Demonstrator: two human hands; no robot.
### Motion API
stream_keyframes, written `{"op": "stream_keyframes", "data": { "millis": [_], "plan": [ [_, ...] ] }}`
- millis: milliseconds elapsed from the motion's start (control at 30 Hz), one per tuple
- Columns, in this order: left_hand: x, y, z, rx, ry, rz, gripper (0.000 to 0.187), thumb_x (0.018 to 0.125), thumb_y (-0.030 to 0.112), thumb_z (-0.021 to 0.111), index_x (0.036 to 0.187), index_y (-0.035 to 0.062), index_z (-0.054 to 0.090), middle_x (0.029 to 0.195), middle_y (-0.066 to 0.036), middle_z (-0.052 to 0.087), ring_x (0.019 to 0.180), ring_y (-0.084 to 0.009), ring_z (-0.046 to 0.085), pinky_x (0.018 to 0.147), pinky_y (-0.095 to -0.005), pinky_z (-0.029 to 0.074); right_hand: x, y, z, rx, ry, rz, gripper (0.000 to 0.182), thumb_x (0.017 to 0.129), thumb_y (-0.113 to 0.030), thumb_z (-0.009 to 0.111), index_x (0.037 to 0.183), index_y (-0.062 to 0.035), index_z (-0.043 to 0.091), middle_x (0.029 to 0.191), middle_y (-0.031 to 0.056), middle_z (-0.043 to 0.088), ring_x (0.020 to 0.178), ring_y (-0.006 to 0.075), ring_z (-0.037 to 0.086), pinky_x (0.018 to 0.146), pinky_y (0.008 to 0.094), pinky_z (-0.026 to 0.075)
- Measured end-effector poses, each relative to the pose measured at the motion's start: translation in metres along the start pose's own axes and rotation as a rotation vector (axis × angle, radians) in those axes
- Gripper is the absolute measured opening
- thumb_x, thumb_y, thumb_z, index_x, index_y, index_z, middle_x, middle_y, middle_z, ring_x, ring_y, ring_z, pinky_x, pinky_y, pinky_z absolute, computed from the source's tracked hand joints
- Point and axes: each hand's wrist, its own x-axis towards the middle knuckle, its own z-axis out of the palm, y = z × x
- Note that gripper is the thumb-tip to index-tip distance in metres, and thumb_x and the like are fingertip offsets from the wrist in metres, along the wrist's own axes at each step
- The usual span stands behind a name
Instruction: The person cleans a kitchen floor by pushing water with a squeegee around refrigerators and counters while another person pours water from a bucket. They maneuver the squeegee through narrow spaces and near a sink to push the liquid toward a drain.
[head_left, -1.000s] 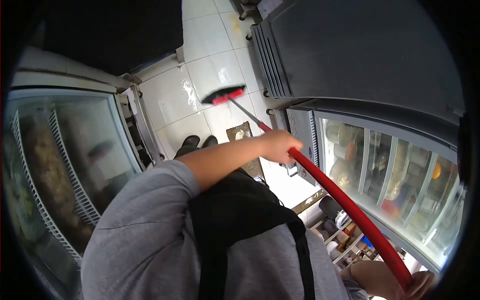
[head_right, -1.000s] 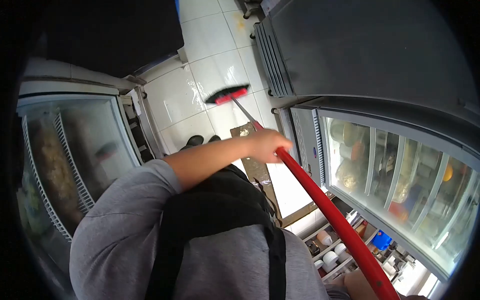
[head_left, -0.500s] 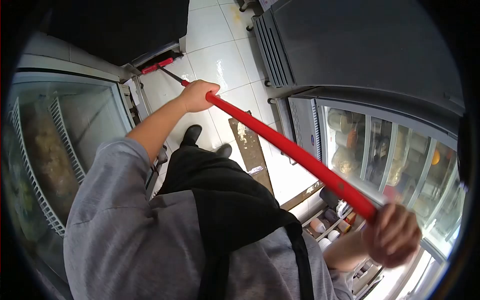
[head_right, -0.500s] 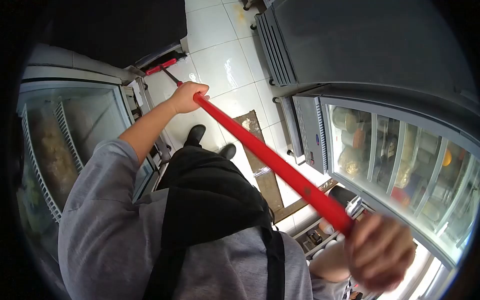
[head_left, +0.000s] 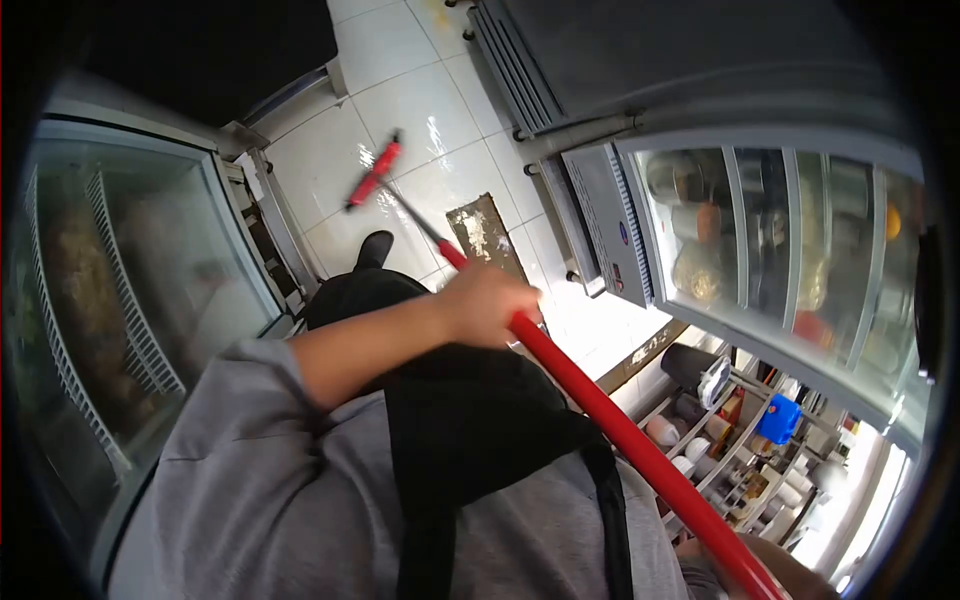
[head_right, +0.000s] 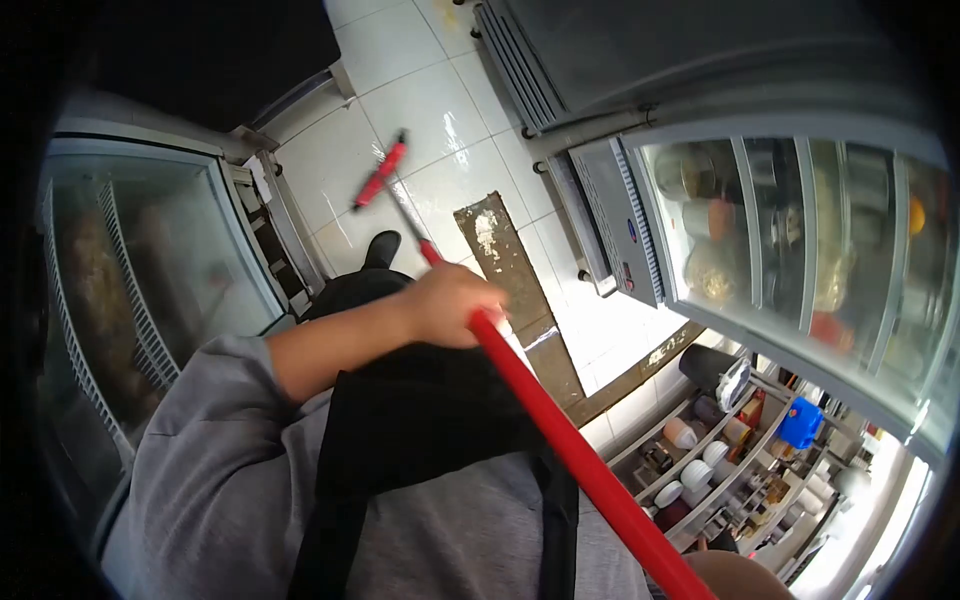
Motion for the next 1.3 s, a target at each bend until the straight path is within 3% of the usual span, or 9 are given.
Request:
{"op": "stream_keyframes", "data": {
  "millis": [133, 200, 333, 400, 567, 733, 867, 967, 1300],
  "plan": [
    [-0.049, -0.083, 0.027, 0.276, 0.278, -0.314, 0.021, 0.074, 0.016, 0.067, 0.064, 0.0072, 0.051, 0.062, -0.014, 0.056, 0.063, -0.0359, 0.059, 0.055, -0.0433, 0.045, -0.133, 0.082, -0.044, 0.193, 0.578, 0.140, 0.037, 0.086, -0.014, 0.058, 0.053, -0.0149, 0.041, 0.045, -0.0015, 0.046, 0.039, 0.0131, 0.043, 0.046, 0.0311, 0.039],
    [-0.068, -0.117, 0.053, 0.287, 0.163, -0.429, 0.024, 0.079, 0.014, 0.064, 0.062, 0.0060, 0.049, 0.059, -0.015, 0.054, 0.061, -0.0366, 0.057, 0.054, -0.0427, 0.045, -0.096, 0.173, -0.037, 0.164, 0.219, 0.173, 0.033, 0.084, -0.014, 0.059, 0.054, -0.0158, 0.045, 0.043, -0.0029, 0.049, 0.034, 0.0068, 0.045, 0.040, 0.0219, 0.044],
    [-0.030, -0.089, 0.138, 0.215, 0.135, -0.256, 0.021, 0.077, 0.018, 0.067, 0.064, 0.0094, 0.052, 0.061, -0.010, 0.058, 0.063, -0.0332, 0.061, 0.056, -0.0421, 0.046, -0.148, 0.085, -0.071, 0.055, 0.282, 0.206, 0.040, 0.087, -0.009, 0.061, 0.051, -0.0130, 0.045, 0.041, -0.0012, 0.051, 0.035, 0.0083, 0.048, 0.047, 0.0231, 0.049],
    [0.008, -0.048, 0.183, 0.003, 0.073, -0.092, 0.020, 0.073, 0.016, 0.066, 0.065, 0.0089, 0.050, 0.062, -0.013, 0.055, 0.060, -0.0334, 0.058, 0.054, -0.0411, 0.044, -0.226, -0.028, -0.105, -0.197, 0.320, 0.191, 0.018, 0.088, -0.012, 0.053, 0.071, -0.0139, 0.057, 0.062, -0.0006, 0.062, 0.051, 0.0067, 0.058, 0.060, 0.0274, 0.055],
    [0.080, 0.028, 0.241, -0.130, -0.279, 0.177, 0.019, 0.077, 0.021, 0.069, 0.075, 0.0108, 0.053, 0.064, -0.008, 0.058, 0.063, -0.0307, 0.060, 0.057, -0.0427, 0.044, -0.166, -0.077, -0.066, -0.162, 0.166, -0.056, 0.026, 0.091, -0.023, 0.058, 0.067, -0.0146, 0.050, 0.061, -0.0043, 0.055, 0.046, 0.0049, 0.049, 0.053, 0.0260, 0.045],
    [0.139, -0.004, 0.227, 0.020, -0.100, 0.275, 0.015, 0.075, 0.021, 0.071, 0.072, 0.0142, 0.057, 0.064, -0.007, 0.060, 0.063, -0.0286, 0.061, 0.056, -0.0389, 0.046, -0.205, -0.054, -0.067, -0.316, 0.440, -0.066, 0.029, 0.093, -0.022, 0.054, 0.065, -0.0136, 0.047, 0.057, -0.0043, 0.047, 0.050, 0.0074, 0.045, 0.060, 0.0277, 0.039],
    [0.207, -0.084, 0.187, 0.314, -0.321, -0.028, 0.023, 0.071, 0.019, 0.070, 0.065, 0.0096, 0.050, 0.063, -0.010, 0.058, 0.062, -0.0324, 0.059, 0.056, -0.0388, 0.044, -0.235, 0.034, -0.075, -0.400, 0.948, 0.072, 0.030, 0.094, -0.019, 0.049, 0.065, -0.0124, 0.046, 0.052, -0.0033, 0.042, 0.055, 0.0105, 0.043, 0.068, 0.0299, 0.036],
    [0.227, -0.080, 0.220, 0.204, -0.533, 0.054, 0.027, 0.070, 0.020, 0.070, 0.062, 0.0091, 0.046, 0.061, -0.011, 0.056, 0.060, -0.0323, 0.056, 0.056, -0.0403, 0.042, -0.219, 0.033, -0.076, -0.239, 1.011, 0.102, 0.037, 0.092, -0.018, 0.051, 0.061, -0.0189, 0.032, 0.049, -0.0044, 0.031, 0.050, 0.0082, 0.031, 0.061, 0.0264, 0.028],
    [0.219, 0.045, 0.370, -0.251, -0.820, 0.376, 0.018, 0.071, 0.022, 0.064, 0.064, 0.0122, 0.050, 0.062, -0.009, 0.058, 0.065, -0.0338, 0.059, 0.057, -0.0453, 0.043, -0.138, -0.074, -0.020, -0.889, 0.964, 0.351, 0.033, 0.096, -0.033, 0.045, 0.067, -0.0180, 0.046, 0.052, -0.0087, 0.044, 0.047, 0.0041, 0.044, 0.056, 0.0271, 0.041]
  ]
}}
